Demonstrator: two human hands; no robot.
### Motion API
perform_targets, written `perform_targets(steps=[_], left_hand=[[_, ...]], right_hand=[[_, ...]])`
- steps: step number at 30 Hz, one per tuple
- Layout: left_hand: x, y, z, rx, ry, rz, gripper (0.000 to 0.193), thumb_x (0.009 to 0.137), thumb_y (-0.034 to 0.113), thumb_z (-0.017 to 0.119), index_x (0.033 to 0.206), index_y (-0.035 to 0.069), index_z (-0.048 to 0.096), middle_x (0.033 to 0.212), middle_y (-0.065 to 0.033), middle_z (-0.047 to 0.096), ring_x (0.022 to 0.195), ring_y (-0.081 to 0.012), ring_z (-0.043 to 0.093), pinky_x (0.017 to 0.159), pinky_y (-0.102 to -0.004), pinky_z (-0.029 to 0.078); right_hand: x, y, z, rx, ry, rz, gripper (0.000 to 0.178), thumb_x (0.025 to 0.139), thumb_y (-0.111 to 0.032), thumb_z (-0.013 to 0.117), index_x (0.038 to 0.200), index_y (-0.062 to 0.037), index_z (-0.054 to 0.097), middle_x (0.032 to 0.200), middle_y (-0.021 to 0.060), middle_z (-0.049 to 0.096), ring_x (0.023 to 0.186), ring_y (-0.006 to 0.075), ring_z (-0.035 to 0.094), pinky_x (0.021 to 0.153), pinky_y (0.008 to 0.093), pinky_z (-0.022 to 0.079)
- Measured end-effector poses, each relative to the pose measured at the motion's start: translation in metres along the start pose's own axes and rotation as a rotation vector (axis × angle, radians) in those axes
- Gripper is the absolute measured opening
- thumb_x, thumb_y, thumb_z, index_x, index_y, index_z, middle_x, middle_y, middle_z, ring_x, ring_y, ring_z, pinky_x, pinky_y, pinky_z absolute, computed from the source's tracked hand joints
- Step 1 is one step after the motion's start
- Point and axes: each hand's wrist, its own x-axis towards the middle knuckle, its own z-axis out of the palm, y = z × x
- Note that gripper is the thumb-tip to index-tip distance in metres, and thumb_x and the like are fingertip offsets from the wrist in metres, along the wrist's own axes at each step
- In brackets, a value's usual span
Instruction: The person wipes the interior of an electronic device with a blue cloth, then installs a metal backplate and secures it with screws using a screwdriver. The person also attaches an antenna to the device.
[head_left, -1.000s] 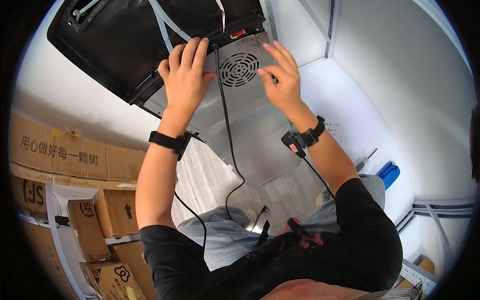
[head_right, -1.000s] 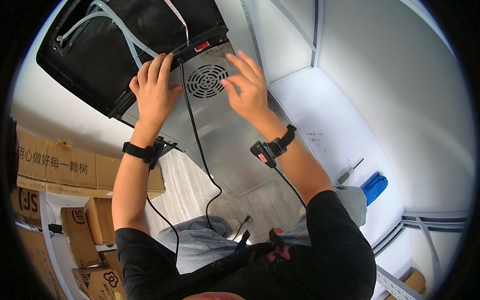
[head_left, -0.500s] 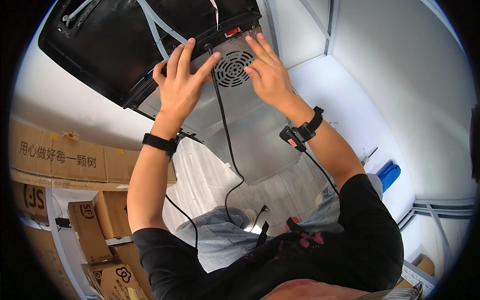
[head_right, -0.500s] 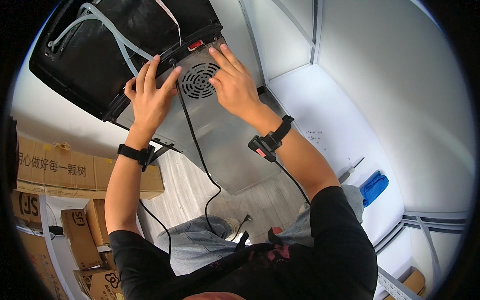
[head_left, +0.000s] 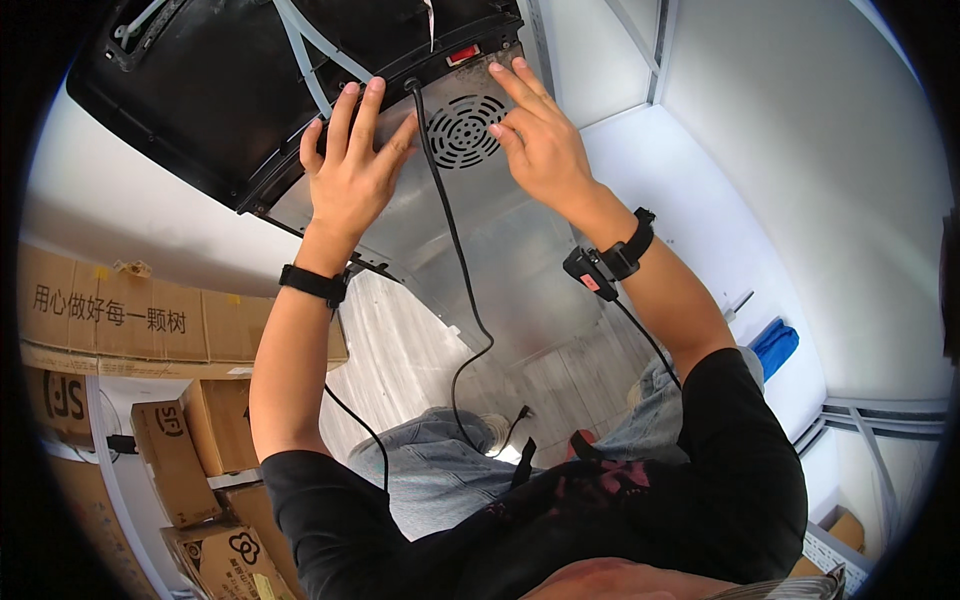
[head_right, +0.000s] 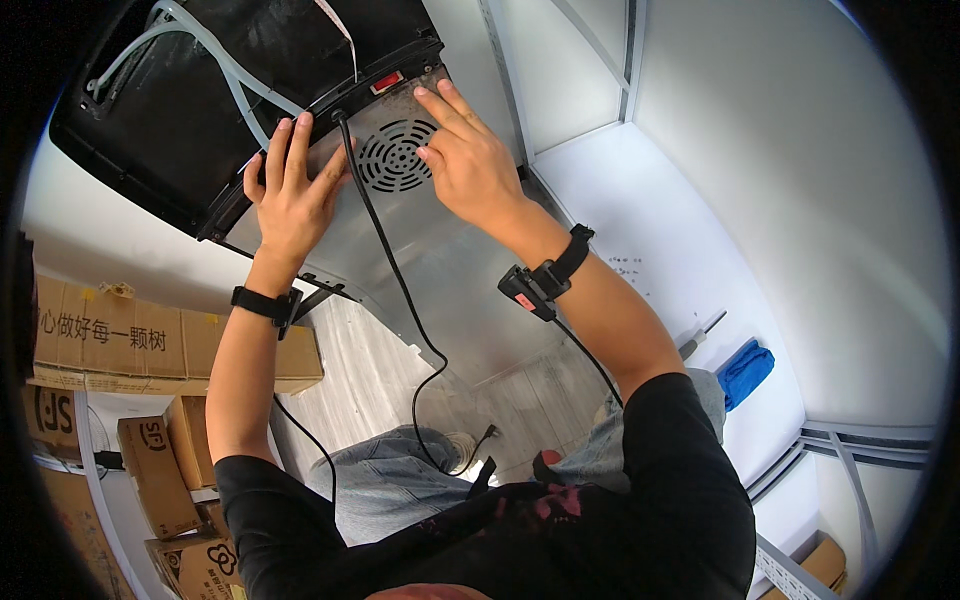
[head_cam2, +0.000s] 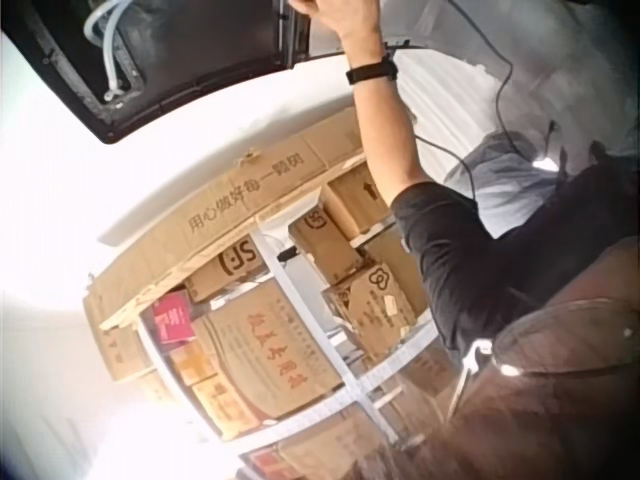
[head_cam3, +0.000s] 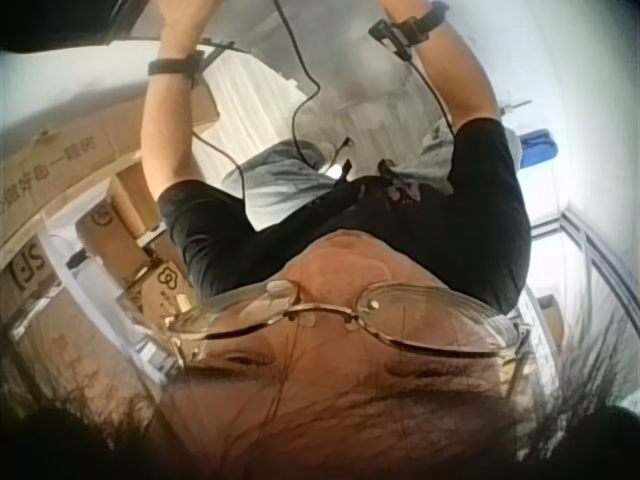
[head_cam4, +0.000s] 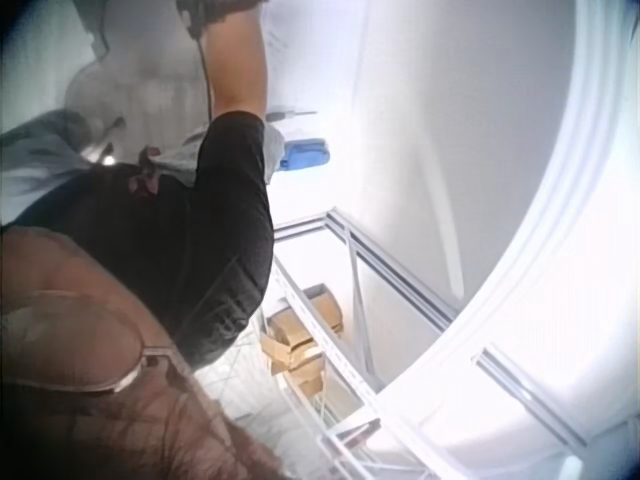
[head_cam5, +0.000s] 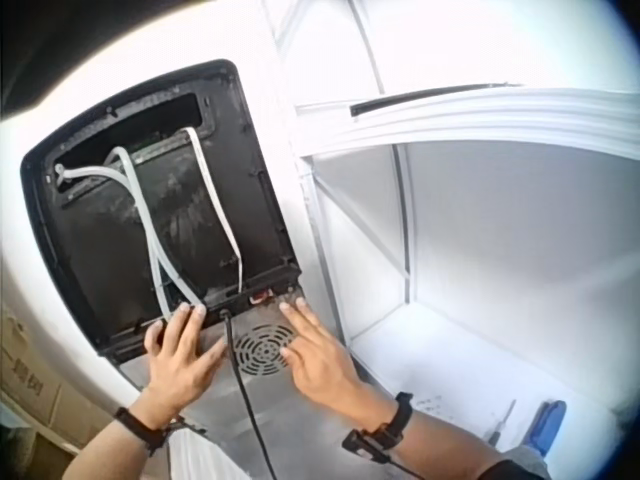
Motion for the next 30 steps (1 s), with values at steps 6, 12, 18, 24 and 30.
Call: perform_targets(steps=[6,12,18,24,30], left_hand=[[0.003,0.005,-0.013,-0.049,-0.156,-0.051,0.069,0.063,0.053,0.077,0.128,0.040,0.059,0.150,-0.0041,0.037,0.136,-0.0220,0.036,0.108,-0.0444,0.014],[0.000,0.006,-0.012,0.002,-0.154,-0.070,0.069,0.064,0.051,0.077,0.130,0.043,0.056,0.151,-0.0005,0.037,0.136,-0.0213,0.035,0.107,-0.0451,0.014],[0.001,0.004,-0.010,0.008,-0.128,-0.054,0.067,0.064,0.049,0.077,0.128,0.042,0.058,0.150,0.0012,0.037,0.135,-0.0201,0.035,0.105,-0.0442,0.018],[0.002,0.007,-0.010,0.022,-0.131,-0.072,0.069,0.062,0.048,0.078,0.128,0.042,0.058,0.150,0.0012,0.037,0.134,-0.0215,0.036,0.104,-0.0442,0.019],[0.002,0.008,-0.012,-0.008,-0.127,-0.104,0.067,0.061,0.043,0.080,0.125,0.039,0.060,0.149,-0.0002,0.038,0.133,-0.0226,0.037,0.104,-0.0441,0.021]], right_hand=[[0.000,-0.002,0.001,-0.017,0.031,0.000,0.020,0.085,-0.010,0.064,0.068,-0.0005,0.057,0.136,0.0146,0.053,0.134,0.0331,0.042,0.101,0.0387,0.044],[0.000,-0.003,0.000,-0.021,0.031,0.006,0.020,0.084,-0.010,0.064,0.068,-0.0012,0.057,0.136,0.0131,0.054,0.133,0.0319,0.043,0.098,0.0377,0.046],[-0.001,-0.002,-0.002,-0.044,0.014,0.023,0.020,0.084,-0.011,0.064,0.068,-0.0016,0.056,0.136,0.0104,0.054,0.133,0.0302,0.044,0.092,0.0368,0.049],[-0.001,-0.005,-0.002,-0.074,0.031,0.012,0.022,0.085,-0.011,0.064,0.066,-0.0016,0.055,0.134,0.0105,0.056,0.133,0.0307,0.043,0.093,0.0370,0.049],[-0.001,-0.009,-0.008,0.000,-0.006,0.057,0.018,0.083,-0.009,0.066,0.069,-0.0008,0.058,0.132,0.0117,0.057,0.131,0.0314,0.046,0.095,0.0371,0.046]])
